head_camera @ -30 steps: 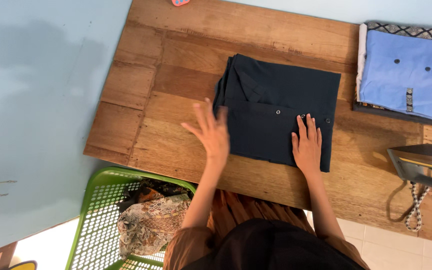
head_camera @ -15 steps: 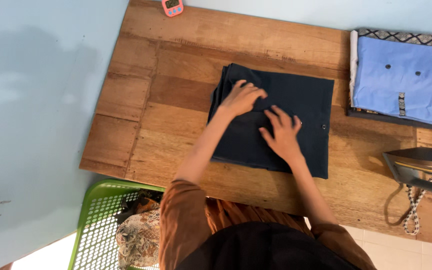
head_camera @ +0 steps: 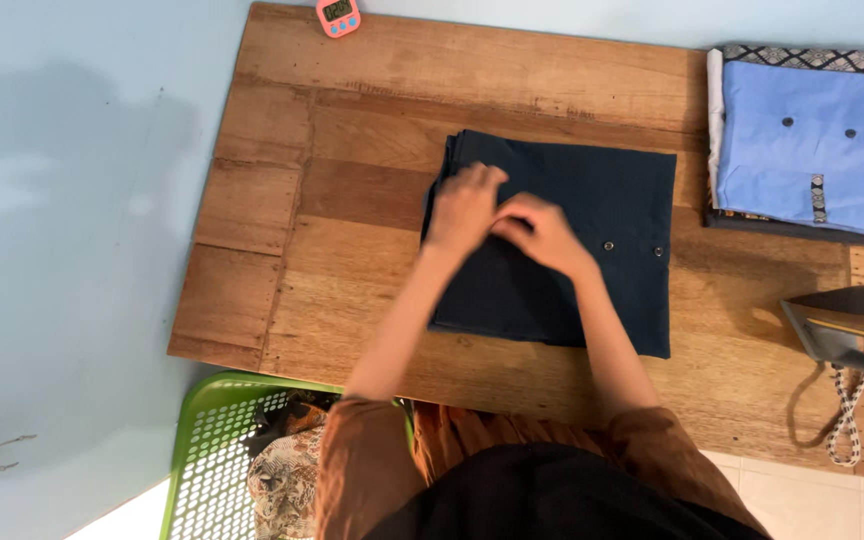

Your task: The person irons a dark-colored shirt on a wooden table, smoothing the fabric and using an iron to press the sleeves, body, and collar. The person folds the shirt neatly and places it on top of a stack of other folded clothes.

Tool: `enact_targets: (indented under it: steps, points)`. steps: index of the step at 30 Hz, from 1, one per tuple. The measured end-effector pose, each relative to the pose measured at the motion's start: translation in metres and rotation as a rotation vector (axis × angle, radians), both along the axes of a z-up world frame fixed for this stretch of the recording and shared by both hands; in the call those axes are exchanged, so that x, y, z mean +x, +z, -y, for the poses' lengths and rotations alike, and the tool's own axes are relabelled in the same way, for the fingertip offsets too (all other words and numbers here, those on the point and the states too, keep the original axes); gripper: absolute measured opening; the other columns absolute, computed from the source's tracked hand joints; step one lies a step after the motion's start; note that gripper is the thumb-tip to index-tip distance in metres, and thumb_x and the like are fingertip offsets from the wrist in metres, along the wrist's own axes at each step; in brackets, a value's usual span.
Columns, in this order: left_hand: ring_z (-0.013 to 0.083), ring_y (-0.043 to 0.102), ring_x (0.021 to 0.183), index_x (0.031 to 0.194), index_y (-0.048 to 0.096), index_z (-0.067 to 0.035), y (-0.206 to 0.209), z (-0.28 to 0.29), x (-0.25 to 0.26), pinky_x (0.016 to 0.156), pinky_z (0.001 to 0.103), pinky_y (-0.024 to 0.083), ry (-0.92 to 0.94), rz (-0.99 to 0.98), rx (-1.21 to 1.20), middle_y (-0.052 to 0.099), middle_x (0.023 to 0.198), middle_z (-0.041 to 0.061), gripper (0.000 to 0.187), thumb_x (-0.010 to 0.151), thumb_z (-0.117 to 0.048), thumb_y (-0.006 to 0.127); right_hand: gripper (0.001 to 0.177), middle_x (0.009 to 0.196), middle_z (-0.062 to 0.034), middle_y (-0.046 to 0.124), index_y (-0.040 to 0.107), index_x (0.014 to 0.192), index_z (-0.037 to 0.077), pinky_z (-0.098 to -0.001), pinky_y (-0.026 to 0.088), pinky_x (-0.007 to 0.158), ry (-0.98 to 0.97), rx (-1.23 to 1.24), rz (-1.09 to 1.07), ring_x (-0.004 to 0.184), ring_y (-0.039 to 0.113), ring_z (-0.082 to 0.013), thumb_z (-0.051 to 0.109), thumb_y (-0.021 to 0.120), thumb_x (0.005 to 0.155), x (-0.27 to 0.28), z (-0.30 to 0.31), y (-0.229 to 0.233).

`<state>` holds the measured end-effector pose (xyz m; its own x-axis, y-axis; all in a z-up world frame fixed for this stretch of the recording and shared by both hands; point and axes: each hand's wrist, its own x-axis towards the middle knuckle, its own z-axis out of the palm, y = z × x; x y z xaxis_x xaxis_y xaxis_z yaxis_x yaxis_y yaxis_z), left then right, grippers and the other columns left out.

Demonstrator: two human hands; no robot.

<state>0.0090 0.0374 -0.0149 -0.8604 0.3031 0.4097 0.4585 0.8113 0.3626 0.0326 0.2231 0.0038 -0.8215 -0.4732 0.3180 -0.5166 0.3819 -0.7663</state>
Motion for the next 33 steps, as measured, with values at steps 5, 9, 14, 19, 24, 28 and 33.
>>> enact_targets:
  steps: [5,9,14,19,24,28,33]
  points:
    - [0.0292,0.048,0.144,0.142,0.058,-0.011,-0.031,-0.092,0.014,0.118,0.052,0.04,0.158,-0.248,-0.16,0.057,0.148,0.009,0.045,0.1,-0.026,0.057,0.037,0.152,-0.0191,0.056,0.061,0.145,0.011,-0.0512,0.04,0.11,-0.545,0.382,-0.286,0.141,0.051,-0.0375,0.017,0.06,0.108,-0.017,-0.053,-0.028]
    - [0.0304,0.03,0.151,0.149,0.046,-0.022,-0.04,-0.108,-0.024,0.12,0.063,0.02,0.253,0.103,-0.195,0.04,0.16,0.007,0.055,0.1,-0.045,0.046,0.054,0.168,-0.0068,0.033,0.041,0.16,0.028,-0.0569,0.025,0.122,-0.585,0.652,-0.093,0.155,0.03,-0.0296,0.041,0.047,0.107,-0.024,-0.076,-0.052]
    - [0.02,0.013,0.159,0.164,0.024,-0.022,-0.057,-0.062,-0.038,0.124,0.071,-0.004,0.442,0.141,-0.255,0.02,0.172,0.001,0.068,0.104,-0.049,0.039,0.064,0.172,0.0037,0.02,0.025,0.164,0.034,-0.061,0.017,0.121,-0.782,0.829,0.097,0.158,0.019,-0.0227,0.057,0.038,0.105,-0.019,-0.126,-0.046]
    - [0.0332,0.005,0.159,0.164,0.027,-0.013,-0.046,-0.032,-0.029,0.119,0.072,-0.005,0.633,0.13,-0.386,0.017,0.172,0.011,0.065,0.107,-0.043,0.039,0.057,0.166,-0.016,0.034,0.044,0.155,0.012,-0.0582,0.026,0.118,-0.891,0.567,0.034,0.153,0.029,-0.0366,0.045,0.049,0.109,0.021,-0.161,-0.03]
    - [0.0385,0.004,0.159,0.157,0.04,-0.005,-0.014,-0.021,0.009,0.118,0.076,0.003,0.498,-0.019,-0.246,0.021,0.171,0.018,0.055,0.109,-0.032,0.049,0.043,0.155,-0.0198,0.048,0.053,0.145,0.004,-0.0488,0.038,0.117,-1.066,0.14,-0.335,0.144,0.044,-0.0331,0.033,0.05,0.113,0.161,-0.209,-0.02]
    - [0.0385,0.017,0.156,0.145,0.055,-0.009,-0.001,-0.096,0.06,0.121,0.072,0.015,0.122,-0.024,-0.101,0.032,0.163,0.016,0.047,0.102,-0.026,0.057,0.044,0.152,-0.0178,0.048,0.048,0.146,0.003,-0.0446,0.04,0.115,-1.348,0.005,-0.458,0.138,0.046,-0.0287,0.036,0.046,0.117,0.229,-0.283,-0.042]
    - [0.0359,0.026,0.155,0.141,0.059,-0.012,-0.006,-0.191,0.102,0.12,0.073,0.019,-0.284,0.084,0.096,0.036,0.16,0.013,0.043,0.1,-0.023,0.061,0.046,0.148,-0.0154,0.048,0.042,0.147,0.002,-0.0393,0.043,0.113,-1.333,-0.258,-0.534,0.132,0.049,-0.0231,0.041,0.042,0.122,0.247,-0.352,-0.068]
